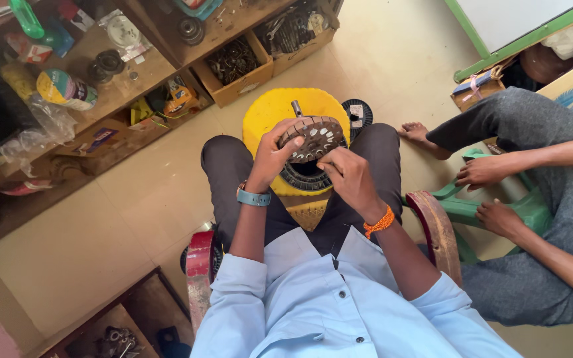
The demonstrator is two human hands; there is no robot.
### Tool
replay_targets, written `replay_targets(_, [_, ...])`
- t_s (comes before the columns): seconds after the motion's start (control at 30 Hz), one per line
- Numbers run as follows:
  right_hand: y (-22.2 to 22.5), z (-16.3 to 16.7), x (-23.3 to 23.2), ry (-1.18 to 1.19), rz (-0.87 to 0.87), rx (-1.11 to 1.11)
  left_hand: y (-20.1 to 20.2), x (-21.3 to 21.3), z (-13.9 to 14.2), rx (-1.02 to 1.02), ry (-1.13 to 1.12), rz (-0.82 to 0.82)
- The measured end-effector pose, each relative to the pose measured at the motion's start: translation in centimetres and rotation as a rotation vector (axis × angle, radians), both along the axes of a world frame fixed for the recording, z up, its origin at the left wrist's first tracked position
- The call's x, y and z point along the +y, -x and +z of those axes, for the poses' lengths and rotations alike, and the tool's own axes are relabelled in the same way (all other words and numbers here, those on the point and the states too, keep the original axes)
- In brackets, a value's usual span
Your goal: The person places a fan motor rotor on a yellow container and inserts small white rectangular pieces into slots around the rotor. They rotate the rotor and continue inserting pieces one by one, adjusting their position with both hands.
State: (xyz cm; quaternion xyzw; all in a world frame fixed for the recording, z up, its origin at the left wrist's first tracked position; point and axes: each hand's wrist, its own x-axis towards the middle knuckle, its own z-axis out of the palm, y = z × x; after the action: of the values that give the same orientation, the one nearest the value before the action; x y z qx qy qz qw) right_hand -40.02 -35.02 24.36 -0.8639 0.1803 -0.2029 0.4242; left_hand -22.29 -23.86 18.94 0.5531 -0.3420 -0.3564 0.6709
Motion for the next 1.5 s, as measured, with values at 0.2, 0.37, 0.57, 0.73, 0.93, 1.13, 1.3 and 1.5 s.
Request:
replay_targets(0.2, [0.7, -0.3, 0.8, 0.125, -0.008, 0.006, 0.4, -0.1, 0.1, -0.054, -0.067, 0.084])
replay_targets(0.37, [1.0, -0.3, 0.7, 0.136, -0.02, 0.006, 1.1, -0.4, -0.5, -0.085, -0.083, 0.205])
replay_targets(0.57, [1.3, 0.6, 0.6, 0.128, -0.032, 0.002, 1.6, -1.1, -0.7, -0.153, -0.119, 0.305])
replay_targets(0.73, [1.7, 1.4, 0.3, 0.152, -0.016, -0.006, 1.3, -1.0, 0.2, -0.267, -0.19, 0.284])
replay_targets(0.93, [2.1, 1.4, -0.2, 0.194, 0.047, -0.022, 1.0, -0.8, 1.0, -0.3, -0.158, 0.227])
replay_targets(1.13, [1.9, 0.5, 0.0, 0.196, 0.087, -0.014, 1.1, -0.3, 0.3, -0.228, -0.064, 0.206])
replay_targets(1.3, [2.0, -0.1, -0.1, 0.179, 0.079, -0.022, 1.2, -0.1, -0.6, -0.223, -0.086, 0.222])
replay_targets(1.5, [2.2, 0.0, 0.0, 0.183, 0.084, -0.041, 0.0, -0.1, -0.5, -0.167, -0.128, 0.094])
